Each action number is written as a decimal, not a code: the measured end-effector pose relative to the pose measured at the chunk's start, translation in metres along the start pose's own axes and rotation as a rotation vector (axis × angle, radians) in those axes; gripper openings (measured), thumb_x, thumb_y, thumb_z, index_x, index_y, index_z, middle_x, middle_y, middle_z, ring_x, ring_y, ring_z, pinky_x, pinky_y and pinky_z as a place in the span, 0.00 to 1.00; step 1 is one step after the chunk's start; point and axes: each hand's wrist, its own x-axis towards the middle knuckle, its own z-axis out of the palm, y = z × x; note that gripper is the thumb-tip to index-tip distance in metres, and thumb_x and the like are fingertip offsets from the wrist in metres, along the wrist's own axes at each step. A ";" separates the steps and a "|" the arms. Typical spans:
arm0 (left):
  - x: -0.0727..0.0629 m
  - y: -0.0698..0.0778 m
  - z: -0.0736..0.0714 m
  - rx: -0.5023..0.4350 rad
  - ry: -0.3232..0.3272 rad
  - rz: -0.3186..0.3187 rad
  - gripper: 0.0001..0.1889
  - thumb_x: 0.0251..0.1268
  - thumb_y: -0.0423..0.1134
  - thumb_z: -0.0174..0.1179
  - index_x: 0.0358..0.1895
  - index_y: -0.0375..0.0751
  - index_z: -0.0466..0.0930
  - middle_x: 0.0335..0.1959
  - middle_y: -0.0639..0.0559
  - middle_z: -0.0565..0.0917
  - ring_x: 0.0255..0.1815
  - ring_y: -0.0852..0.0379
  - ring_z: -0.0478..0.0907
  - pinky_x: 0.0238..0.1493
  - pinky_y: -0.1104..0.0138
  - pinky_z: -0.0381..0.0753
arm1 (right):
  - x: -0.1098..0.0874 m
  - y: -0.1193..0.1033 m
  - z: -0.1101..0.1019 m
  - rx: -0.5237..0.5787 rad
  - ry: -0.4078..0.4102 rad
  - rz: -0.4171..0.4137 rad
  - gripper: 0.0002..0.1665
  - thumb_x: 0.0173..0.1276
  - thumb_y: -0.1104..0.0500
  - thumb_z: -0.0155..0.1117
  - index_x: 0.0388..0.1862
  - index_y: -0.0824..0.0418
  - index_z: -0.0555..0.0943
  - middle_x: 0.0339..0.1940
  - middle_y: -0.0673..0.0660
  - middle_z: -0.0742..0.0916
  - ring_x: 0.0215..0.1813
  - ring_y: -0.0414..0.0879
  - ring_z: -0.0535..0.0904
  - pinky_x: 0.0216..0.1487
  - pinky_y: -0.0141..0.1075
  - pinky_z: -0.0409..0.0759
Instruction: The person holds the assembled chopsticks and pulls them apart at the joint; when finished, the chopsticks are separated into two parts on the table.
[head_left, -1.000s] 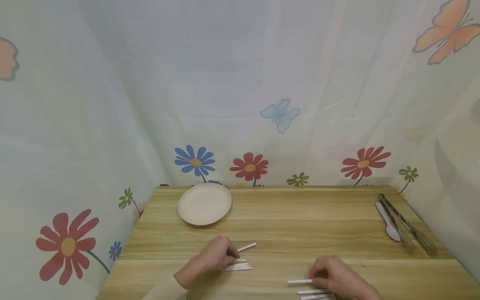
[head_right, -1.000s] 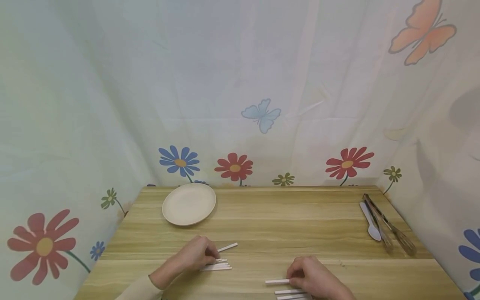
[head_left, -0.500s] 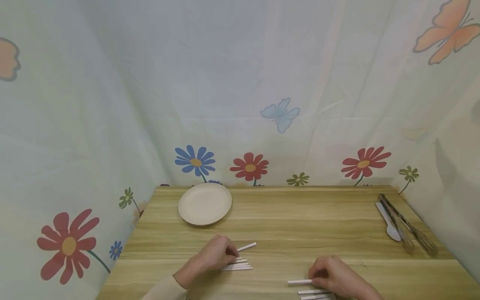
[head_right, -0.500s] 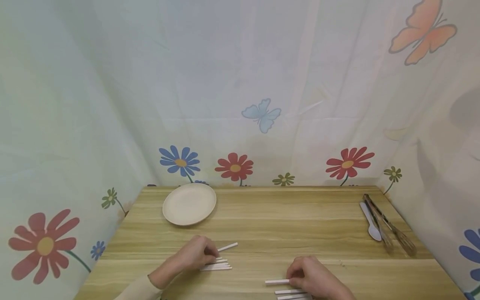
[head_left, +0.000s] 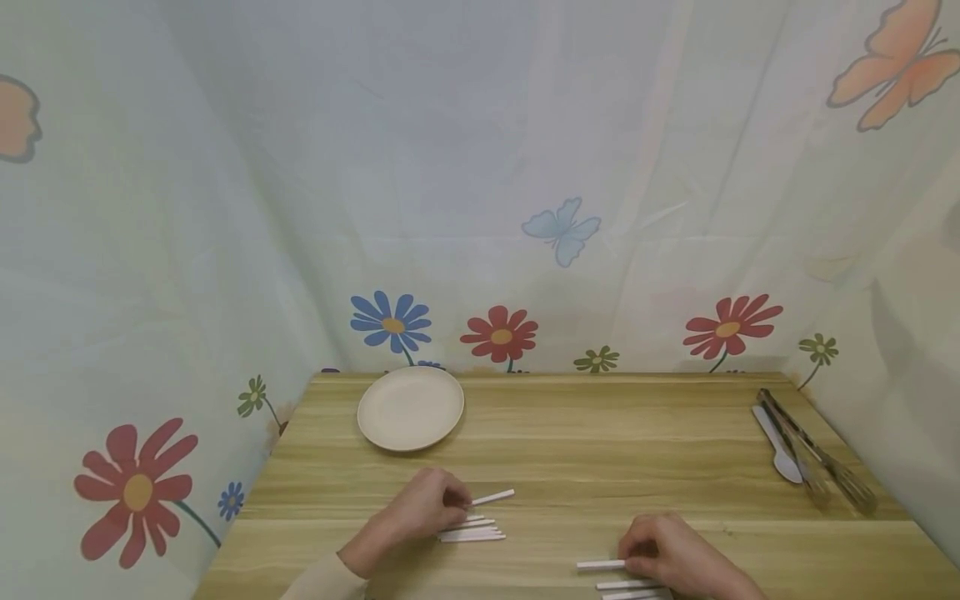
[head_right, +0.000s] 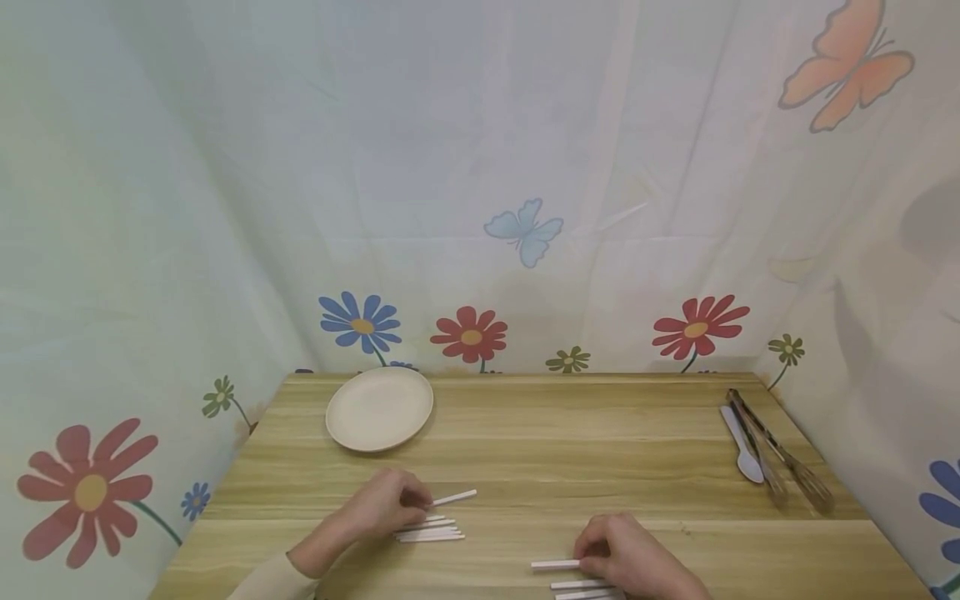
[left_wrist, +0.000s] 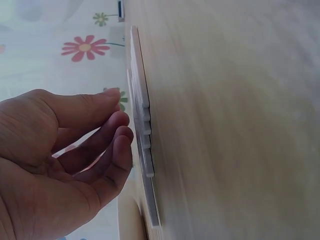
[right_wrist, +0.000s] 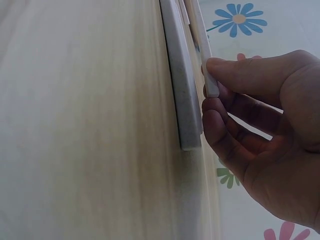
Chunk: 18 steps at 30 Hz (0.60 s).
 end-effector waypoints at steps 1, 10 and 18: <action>0.000 0.000 0.000 0.000 0.003 -0.003 0.07 0.47 0.30 0.71 0.32 0.42 0.88 0.27 0.58 0.86 0.28 0.72 0.77 0.33 0.74 0.78 | 0.000 0.000 0.000 -0.003 0.002 -0.003 0.03 0.61 0.56 0.70 0.34 0.49 0.87 0.32 0.39 0.85 0.35 0.28 0.77 0.33 0.28 0.76; -0.004 -0.003 -0.003 -0.008 0.025 -0.029 0.09 0.46 0.31 0.72 0.34 0.40 0.88 0.28 0.57 0.86 0.28 0.71 0.77 0.32 0.75 0.77 | -0.002 0.003 0.001 -0.028 0.032 -0.073 0.03 0.61 0.57 0.71 0.34 0.49 0.87 0.31 0.40 0.86 0.35 0.28 0.76 0.32 0.28 0.76; -0.006 -0.007 -0.007 -0.013 0.024 -0.048 0.11 0.46 0.32 0.72 0.36 0.40 0.87 0.27 0.57 0.84 0.27 0.69 0.75 0.30 0.74 0.75 | -0.003 0.005 0.001 -0.020 0.026 -0.070 0.03 0.61 0.56 0.70 0.35 0.48 0.86 0.33 0.40 0.86 0.35 0.28 0.77 0.32 0.28 0.75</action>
